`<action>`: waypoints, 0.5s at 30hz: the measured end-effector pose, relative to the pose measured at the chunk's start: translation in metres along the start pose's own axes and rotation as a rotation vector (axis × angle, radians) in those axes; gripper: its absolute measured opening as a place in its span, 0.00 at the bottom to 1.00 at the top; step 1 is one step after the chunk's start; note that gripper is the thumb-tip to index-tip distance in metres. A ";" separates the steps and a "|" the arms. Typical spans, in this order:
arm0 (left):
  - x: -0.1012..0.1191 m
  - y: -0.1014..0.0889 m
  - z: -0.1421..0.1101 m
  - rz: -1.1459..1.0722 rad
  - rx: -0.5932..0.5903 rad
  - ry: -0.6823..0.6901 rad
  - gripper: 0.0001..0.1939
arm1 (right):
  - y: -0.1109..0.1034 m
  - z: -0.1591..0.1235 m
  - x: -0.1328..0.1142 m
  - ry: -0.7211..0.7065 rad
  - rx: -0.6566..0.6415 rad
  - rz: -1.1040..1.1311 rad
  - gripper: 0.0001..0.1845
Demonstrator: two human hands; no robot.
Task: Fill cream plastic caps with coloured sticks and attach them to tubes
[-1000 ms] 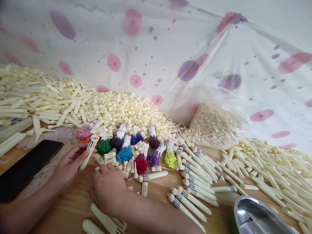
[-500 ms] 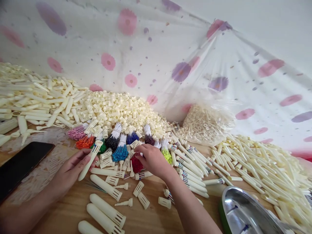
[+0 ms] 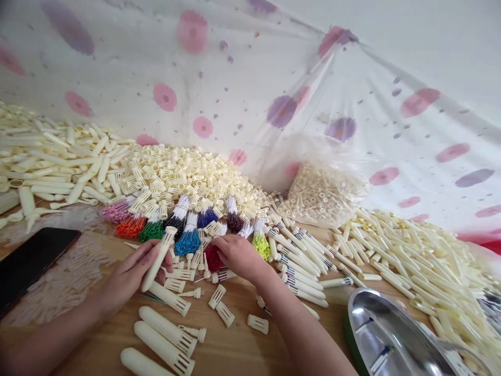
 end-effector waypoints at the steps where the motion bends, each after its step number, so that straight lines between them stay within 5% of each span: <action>1: 0.000 0.009 0.001 0.003 -0.030 -0.031 0.21 | 0.002 0.000 0.001 -0.013 0.021 0.005 0.10; 7: -0.011 0.050 0.019 -0.228 -0.090 -0.238 0.15 | 0.011 -0.006 -0.004 -0.071 0.172 0.052 0.09; 15: -0.018 0.056 0.027 -0.298 -0.032 -0.268 0.11 | 0.012 -0.011 -0.008 -0.110 0.269 0.076 0.11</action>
Point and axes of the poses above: each hand's wrist, its own z-axis towards the middle knuckle, its own y-axis out of the palm, x = y × z, the point moved 4 cm from there along z, towards the middle knuckle, and after that the axes turned 5 degrees about -y, right-handed, at the moved point
